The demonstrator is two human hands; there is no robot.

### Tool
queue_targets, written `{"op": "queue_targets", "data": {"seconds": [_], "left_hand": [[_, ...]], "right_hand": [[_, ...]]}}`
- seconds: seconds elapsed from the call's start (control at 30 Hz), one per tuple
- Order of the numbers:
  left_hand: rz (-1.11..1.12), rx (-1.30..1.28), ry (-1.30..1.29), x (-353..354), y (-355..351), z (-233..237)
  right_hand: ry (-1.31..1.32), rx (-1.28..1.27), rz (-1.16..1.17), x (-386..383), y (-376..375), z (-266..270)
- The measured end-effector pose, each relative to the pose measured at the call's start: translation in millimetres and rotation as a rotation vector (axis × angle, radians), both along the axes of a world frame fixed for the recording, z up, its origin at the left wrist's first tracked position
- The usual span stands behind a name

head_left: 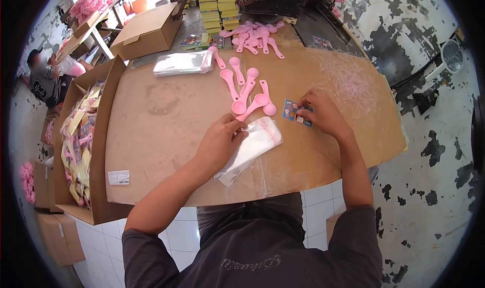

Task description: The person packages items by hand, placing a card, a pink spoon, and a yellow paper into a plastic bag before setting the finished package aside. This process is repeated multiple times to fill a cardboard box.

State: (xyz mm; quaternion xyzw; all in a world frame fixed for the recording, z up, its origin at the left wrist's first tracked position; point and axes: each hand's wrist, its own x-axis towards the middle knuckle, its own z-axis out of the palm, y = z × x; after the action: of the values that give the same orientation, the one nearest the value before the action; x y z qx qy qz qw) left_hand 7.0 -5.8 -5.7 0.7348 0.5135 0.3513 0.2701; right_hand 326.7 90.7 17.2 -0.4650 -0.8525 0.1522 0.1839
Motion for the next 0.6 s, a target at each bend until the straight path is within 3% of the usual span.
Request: {"op": "queue_targets", "data": {"seconds": [0.13,0.23,0.47,0.6], "left_hand": [[0.008,0.069,0.023,-0.4,2.1,-4.7],[0.008,0.102,0.008,1.9,0.2,-2.6],[-0.038,0.425,0.005,1.7,1.9,9.0],[-0.071,0.226,-0.186,3.4,-1.6,9.0]], "right_hand": [[0.199,-0.083,-0.072,-4.0,-1.0,-5.0],[0.047,-0.020,-0.013,-4.6,-0.8,-1.1],[0.084,-0.057,-0.021,-10.5,5.1,-5.5],[0.006,-0.203,-0.008,-6.2,24.3,-3.3]]}}
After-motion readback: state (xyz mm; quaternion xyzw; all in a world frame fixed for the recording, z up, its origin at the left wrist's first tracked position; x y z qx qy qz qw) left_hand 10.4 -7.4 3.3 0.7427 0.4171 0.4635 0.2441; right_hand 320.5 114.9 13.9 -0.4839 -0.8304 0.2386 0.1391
